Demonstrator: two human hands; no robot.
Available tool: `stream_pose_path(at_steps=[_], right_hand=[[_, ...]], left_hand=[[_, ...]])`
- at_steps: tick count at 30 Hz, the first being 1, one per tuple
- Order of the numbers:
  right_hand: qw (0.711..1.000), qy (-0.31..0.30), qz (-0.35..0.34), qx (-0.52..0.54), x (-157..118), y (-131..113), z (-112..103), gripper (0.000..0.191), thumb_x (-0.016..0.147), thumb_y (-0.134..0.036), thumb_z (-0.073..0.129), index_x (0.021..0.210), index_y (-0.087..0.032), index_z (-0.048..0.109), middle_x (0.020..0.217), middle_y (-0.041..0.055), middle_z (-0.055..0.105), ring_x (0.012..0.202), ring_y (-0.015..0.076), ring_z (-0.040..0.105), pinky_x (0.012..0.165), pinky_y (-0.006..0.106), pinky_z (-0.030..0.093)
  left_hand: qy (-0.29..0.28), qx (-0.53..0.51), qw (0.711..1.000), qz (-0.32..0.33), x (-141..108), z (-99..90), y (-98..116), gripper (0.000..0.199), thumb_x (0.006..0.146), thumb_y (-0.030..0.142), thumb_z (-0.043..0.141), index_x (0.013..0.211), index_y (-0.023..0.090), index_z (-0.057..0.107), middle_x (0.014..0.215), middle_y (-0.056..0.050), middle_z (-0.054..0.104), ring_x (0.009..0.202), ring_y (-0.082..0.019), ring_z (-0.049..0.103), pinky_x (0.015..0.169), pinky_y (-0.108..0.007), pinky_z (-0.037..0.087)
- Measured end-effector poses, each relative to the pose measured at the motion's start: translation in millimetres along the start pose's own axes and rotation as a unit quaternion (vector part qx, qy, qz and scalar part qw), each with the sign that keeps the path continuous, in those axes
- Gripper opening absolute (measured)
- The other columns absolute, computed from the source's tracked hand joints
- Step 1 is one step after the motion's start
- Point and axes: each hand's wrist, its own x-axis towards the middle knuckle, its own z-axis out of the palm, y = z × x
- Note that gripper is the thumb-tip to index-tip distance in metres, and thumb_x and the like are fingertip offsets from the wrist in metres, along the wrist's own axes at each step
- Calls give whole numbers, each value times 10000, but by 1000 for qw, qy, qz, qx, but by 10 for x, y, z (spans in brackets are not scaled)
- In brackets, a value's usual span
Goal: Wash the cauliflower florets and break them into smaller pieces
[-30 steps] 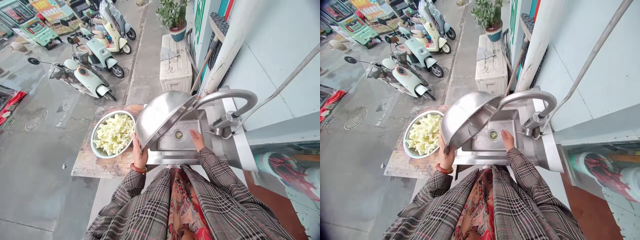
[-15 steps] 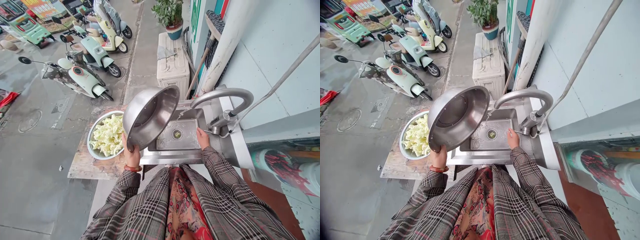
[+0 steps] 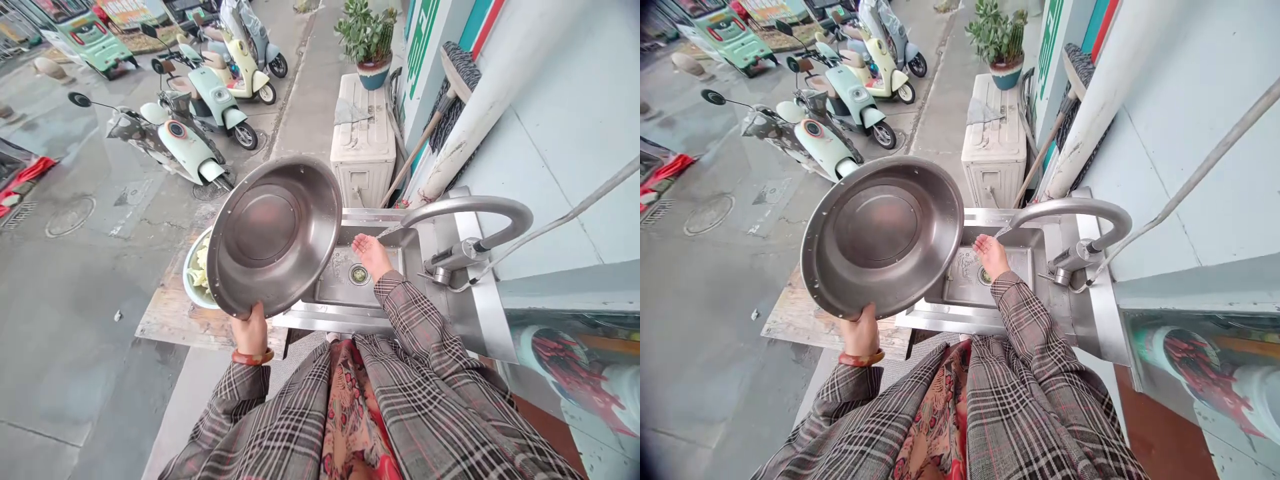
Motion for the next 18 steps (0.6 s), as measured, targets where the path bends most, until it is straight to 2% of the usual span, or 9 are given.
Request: stream_pose_path(at_steps=[3,6,8,10,11,13,15,16,18], right_hand=[[1000,-7,-1,-26,59,41,129,99,884,-229,585,796,-197,615,676,-5,651,613,91,623,571,194,549],[994,-30,-13,-106,22,-28,166,276,905,-423,588,759,-192,625,624,2,631,565,101,604,497,199,500],[972,-82,-49,-216,-74,-144,161,415,905,-559,530,798,-185,673,739,51,700,744,152,676,656,258,551],[920,-140,-122,-346,-209,-270,95,454,893,-605,515,926,-204,723,1005,80,740,1071,212,647,921,353,516],[891,-162,-158,-393,-279,-317,24,439,891,-599,524,1009,-229,727,1145,69,715,1208,227,577,1023,391,455],[850,-185,-197,-452,-394,-348,-219,437,894,-589,521,1170,-292,686,1332,34,628,1340,238,462,1093,440,385],[849,-184,-165,-467,-447,-295,-582,504,925,-598,426,1324,-332,579,1415,36,558,1298,244,512,1033,467,444],[841,-137,-163,-497,-449,-249,-788,529,912,-604,433,1343,-324,561,1418,58,551,1268,258,539,1009,479,461],[774,5,-189,-605,-421,-163,-1188,578,813,-614,566,1252,-244,632,1392,135,555,1300,309,502,1063,501,412]], left_hand=[[27,-8,1000,-14,-24,-109,-10,410,729,341,601,1066,111,652,1075,-122,683,1140,-300,581,1068,-417,408],[31,-18,999,-18,-52,-164,-21,366,734,339,604,1019,117,665,1042,-113,687,1106,-285,595,1058,-409,414],[30,-23,999,-20,-62,-176,-38,328,743,338,600,975,116,667,991,-102,689,1069,-275,604,1050,-406,418],[31,-19,999,-27,-63,-173,-65,289,749,338,596,921,117,663,944,-94,683,1033,-271,608,1033,-405,428],[31,-15,999,-33,-61,-166,-81,270,750,339,593,893,119,658,919,-89,679,1011,-270,610,1021,-406,434],[19,-7,999,-43,-58,-143,-119,230,748,341,587,829,133,643,851,-73,663,962,-262,610,1000,-407,444],[3,-11,999,-48,-55,-108,-155,199,745,339,579,790,150,625,795,-54,641,933,-251,603,992,-406,446],[-3,-17,999,-47,-55,-87,-171,191,744,337,577,787,156,619,786,-50,635,926,-247,600,988,-404,446],[-15,-29,998,-45,-54,-44,-194,188,743,328,576,807,157,615,806,-51,635,908,-238,594,966,-400,456]])
